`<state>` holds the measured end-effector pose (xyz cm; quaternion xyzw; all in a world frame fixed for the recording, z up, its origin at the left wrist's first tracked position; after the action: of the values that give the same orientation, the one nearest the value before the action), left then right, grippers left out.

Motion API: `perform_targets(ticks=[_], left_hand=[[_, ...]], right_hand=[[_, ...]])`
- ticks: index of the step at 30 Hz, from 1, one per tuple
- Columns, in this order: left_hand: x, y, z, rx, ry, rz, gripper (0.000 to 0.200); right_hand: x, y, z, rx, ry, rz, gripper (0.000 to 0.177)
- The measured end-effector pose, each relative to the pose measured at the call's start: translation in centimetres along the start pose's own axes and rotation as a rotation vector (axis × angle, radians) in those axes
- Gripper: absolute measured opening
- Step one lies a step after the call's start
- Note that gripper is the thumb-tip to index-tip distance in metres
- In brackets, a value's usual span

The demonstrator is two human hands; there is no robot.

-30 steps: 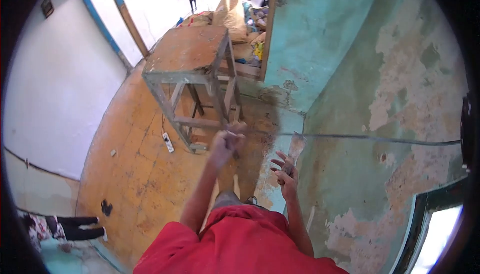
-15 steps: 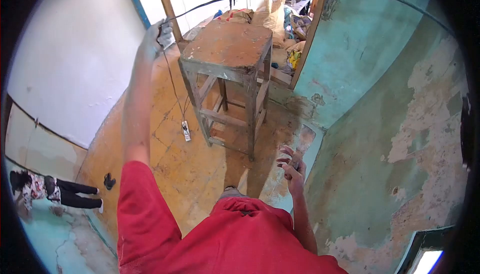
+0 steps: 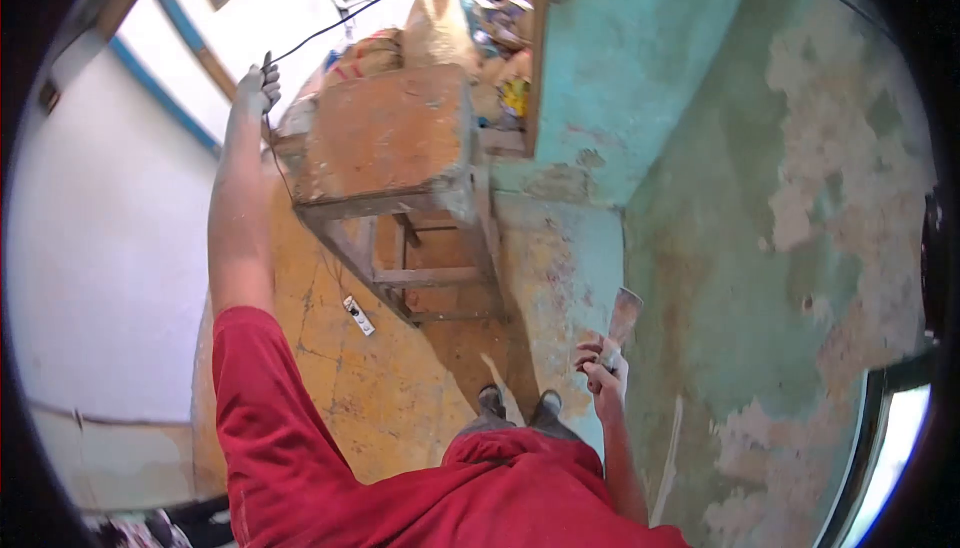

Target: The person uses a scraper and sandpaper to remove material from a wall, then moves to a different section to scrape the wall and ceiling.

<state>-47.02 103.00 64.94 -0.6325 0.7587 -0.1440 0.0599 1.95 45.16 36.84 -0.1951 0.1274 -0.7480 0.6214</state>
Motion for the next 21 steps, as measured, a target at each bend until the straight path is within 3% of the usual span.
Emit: perform_targets(ticks=[2, 4, 6, 7, 8, 9, 10, 12, 17, 21], left_hand=[[-4.2, 0.4, 3.9, -0.008, 0.034, 0.062, 0.042], [-6.9, 0.3, 6.8, -0.241, 0.004, 0.209, 0.036], [-1.0, -5.5, 8.6, -0.115, 0.028, 0.049, 0.038], [-2.8, -4.1, 8.8, -0.661, -0.11, 0.284, 0.05], [-3.2, -4.2, 11.9, -0.131, 0.195, 0.402, 0.057], [-1.2, -6.1, 13.1, 0.145, 0.313, 0.364, 0.055], [2.6, -9.0, 13.8, 0.162, 0.36, 0.222, 0.054], [5.4, -9.8, 15.3, 0.114, 0.371, 0.191, 0.057], [6.7, -7.2, 18.4, 0.209, 0.367, 0.323, 0.07], [10.7, -9.1, 20.6, 0.355, 0.359, 0.24, 0.069]], right_hand=[[1.6, 0.4, 0.0, -0.004, 0.02, -0.122, 0.061], [3.8, 0.5, -0.3, 0.039, -0.079, -0.187, 0.06], [6.0, 1.5, -0.4, 0.023, -0.016, -0.288, 0.056], [7.1, 1.7, -0.6, 0.045, 0.027, -0.295, 0.051], [8.7, 3.1, -1.6, 0.004, 0.053, -0.377, 0.051], [9.5, 4.3, -2.9, 0.021, 0.051, -0.401, 0.051], [10.4, 5.2, -3.4, 0.05, 0.051, -0.412, 0.05], [12.9, 6.2, -3.9, -0.013, 0.02, -0.509, 0.05], [19.3, 10.7, -4.8, -0.079, 0.13, -0.681, 0.051], [23.4, 14.1, -4.0, -0.163, 0.129, -0.79, 0.05]])
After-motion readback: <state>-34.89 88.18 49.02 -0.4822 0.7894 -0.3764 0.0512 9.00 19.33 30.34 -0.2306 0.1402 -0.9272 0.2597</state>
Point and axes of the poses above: each hand's wrist, its own x-axis away from the middle knuckle, its own y-axis out of the back of the hand, z = x × y, the point moved 9 cm from there along -x, towards the middle knuckle, and after that the axes turned 13 degrees about z, right-handed, at the moved point
